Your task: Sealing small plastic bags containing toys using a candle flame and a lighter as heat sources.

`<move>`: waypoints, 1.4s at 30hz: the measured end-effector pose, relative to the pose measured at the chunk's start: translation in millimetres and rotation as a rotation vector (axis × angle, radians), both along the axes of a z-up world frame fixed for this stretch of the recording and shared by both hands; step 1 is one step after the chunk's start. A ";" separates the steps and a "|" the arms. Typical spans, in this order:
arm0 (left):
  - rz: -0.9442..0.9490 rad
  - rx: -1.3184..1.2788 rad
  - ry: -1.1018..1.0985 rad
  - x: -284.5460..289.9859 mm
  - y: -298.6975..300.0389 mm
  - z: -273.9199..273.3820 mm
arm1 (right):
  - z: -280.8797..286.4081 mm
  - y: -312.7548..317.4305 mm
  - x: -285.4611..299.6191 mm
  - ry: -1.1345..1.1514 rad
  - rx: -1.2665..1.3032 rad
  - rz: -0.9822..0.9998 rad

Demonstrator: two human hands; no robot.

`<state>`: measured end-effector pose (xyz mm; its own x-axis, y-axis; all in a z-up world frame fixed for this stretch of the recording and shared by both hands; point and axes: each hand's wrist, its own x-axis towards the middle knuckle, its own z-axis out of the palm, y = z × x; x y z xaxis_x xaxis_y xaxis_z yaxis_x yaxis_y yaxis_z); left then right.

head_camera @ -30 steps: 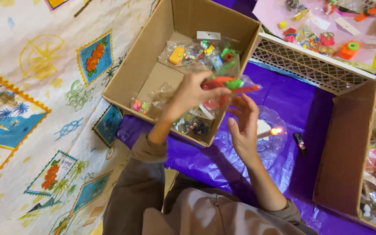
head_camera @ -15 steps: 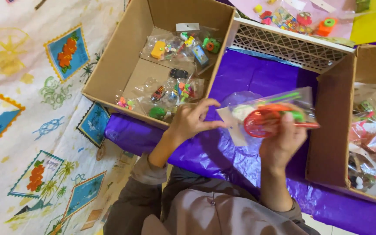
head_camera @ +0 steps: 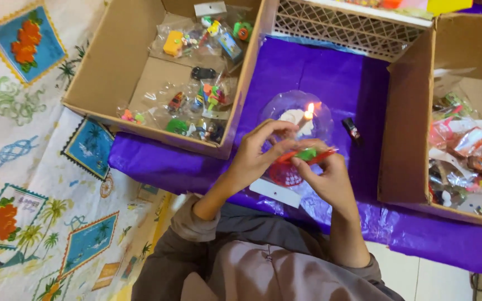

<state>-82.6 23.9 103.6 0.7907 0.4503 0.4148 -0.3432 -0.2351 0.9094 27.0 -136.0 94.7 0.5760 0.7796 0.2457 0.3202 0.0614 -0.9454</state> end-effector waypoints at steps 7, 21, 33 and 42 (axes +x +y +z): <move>0.238 -0.297 0.019 0.8 -30.5 -5.1 | -17.7 -11.4 -9.1 0.120 -0.003 -0.021; 0.330 -0.275 -0.099 -8.3 -39.2 -24.4 | -14.4 -17.3 -13.3 0.103 0.187 -0.186; 0.183 -0.299 -0.050 -10.4 -31.6 -32.1 | 0.0 -21.7 -15.5 0.439 0.303 -0.133; -0.219 -0.090 0.441 -36.7 -10.9 -34.0 | -25.9 -35.9 9.9 0.554 0.348 -0.339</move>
<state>-119.3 13.0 69.6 0.9619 0.2730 -0.0135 0.0465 -0.1145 0.9923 36.8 -171.9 68.8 0.8832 0.4663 0.0495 -0.1438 0.3698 -0.9179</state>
